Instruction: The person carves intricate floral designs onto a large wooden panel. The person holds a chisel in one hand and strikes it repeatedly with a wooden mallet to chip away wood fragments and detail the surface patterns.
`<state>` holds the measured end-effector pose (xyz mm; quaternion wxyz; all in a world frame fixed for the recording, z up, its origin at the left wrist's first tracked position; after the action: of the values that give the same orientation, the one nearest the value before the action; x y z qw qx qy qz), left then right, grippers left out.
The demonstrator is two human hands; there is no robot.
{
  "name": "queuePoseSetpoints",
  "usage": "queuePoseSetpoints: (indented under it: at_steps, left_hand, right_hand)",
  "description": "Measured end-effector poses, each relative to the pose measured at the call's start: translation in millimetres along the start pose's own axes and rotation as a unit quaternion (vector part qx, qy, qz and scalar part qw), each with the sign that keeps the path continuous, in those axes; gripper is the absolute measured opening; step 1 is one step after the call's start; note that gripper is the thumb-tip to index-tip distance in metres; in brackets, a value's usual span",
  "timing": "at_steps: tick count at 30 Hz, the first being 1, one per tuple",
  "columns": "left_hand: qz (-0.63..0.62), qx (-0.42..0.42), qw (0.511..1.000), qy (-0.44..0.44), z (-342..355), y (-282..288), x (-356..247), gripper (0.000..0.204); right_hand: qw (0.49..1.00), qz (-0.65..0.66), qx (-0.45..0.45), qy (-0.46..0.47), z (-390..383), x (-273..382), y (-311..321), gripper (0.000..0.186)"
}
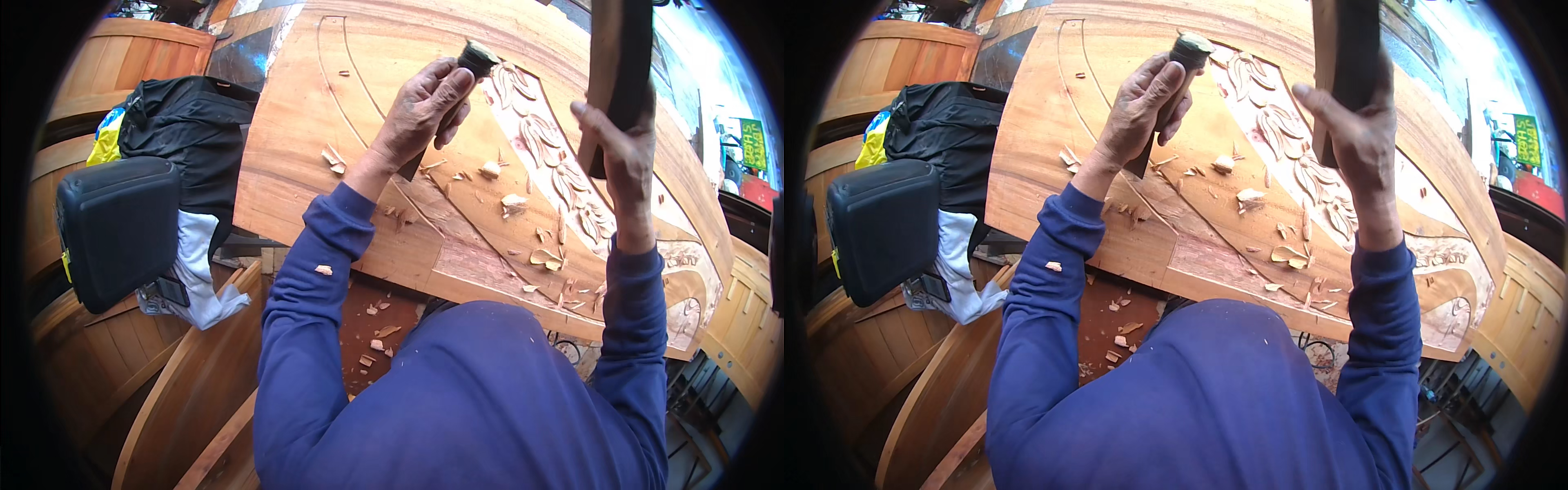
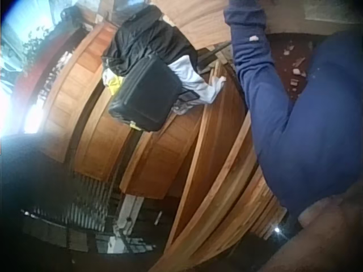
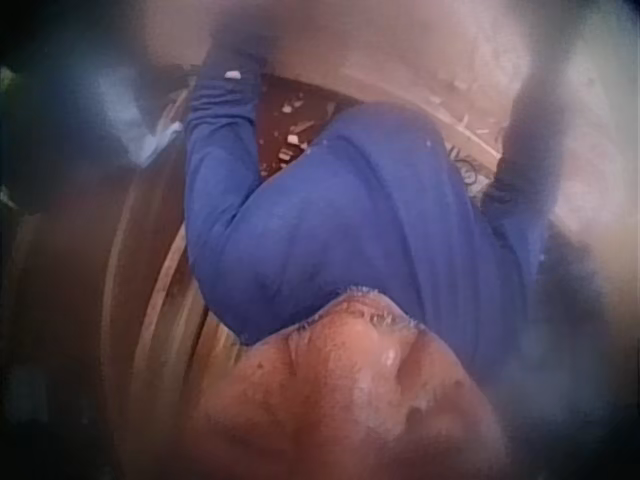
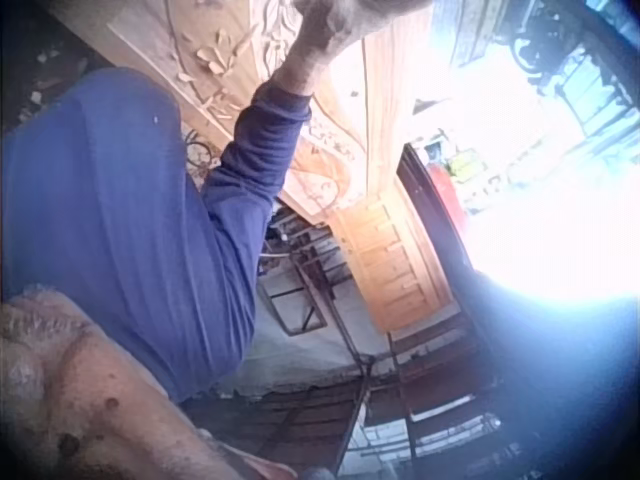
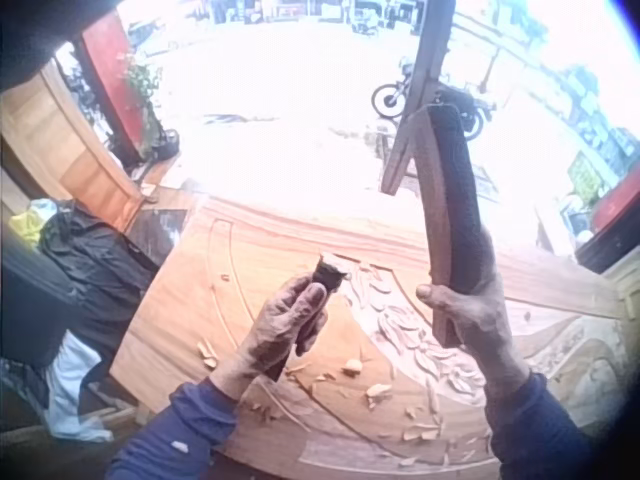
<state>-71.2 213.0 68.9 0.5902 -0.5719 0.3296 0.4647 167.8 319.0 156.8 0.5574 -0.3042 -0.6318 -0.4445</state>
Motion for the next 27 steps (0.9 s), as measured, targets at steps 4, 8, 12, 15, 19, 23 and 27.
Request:
queuePoseSetpoints:
  at_steps: [4, 8, 12, 15, 19, 23, 27]
  left_hand:
    - [-0.034, 0.041, 0.999, -0.002, -1, -6, 1, 0.046]
    - [-0.050, 0.041, 0.998, 0.014, -9, -4, 3, 0.044]
    - [-0.040, 0.048, 0.998, 0.029, -5, -6, 6, 0.043]
    - [-0.018, 0.038, 0.997, 0.059, -11, -7, 9, 0.043]
    - [-0.022, 0.041, 0.996, 0.074, -14, -6, 8, 0.043]
    - [-0.005, 0.061, 0.997, 0.040, -19, -3, 3, 0.046]
    - [-0.034, 0.042, 0.997, -0.059, -45, -10, -32, 0.043]
  right_hand:
    - [0.986, -0.143, 0.087, 0.014, 2, -22, -19, 0.084]
    - [0.975, -0.165, 0.146, 0.035, 5, -30, -2, 0.092]
    - [0.999, -0.002, 0.016, -0.052, 8, -33, 3, 0.081]
    - [0.987, -0.116, 0.108, 0.018, -9, -43, -15, 0.088]
    - [0.992, -0.083, 0.097, -0.007, -21, -41, 4, 0.094]
    - [0.991, -0.110, 0.069, -0.014, -40, -39, -16, 0.090]
    - [0.985, -0.148, 0.085, -0.011, -78, -40, -3, 0.090]
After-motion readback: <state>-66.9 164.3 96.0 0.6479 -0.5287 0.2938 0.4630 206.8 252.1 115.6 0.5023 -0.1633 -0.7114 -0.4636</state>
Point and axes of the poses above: each hand's wrist, its own z-axis towards the middle knuckle, its own y-axis out of the back of the hand, x = y × z, the point moved 2 cm from there along z, towards the middle knuckle, and after that the axes turned 9 degrees about -y, right-handed, at the moved point
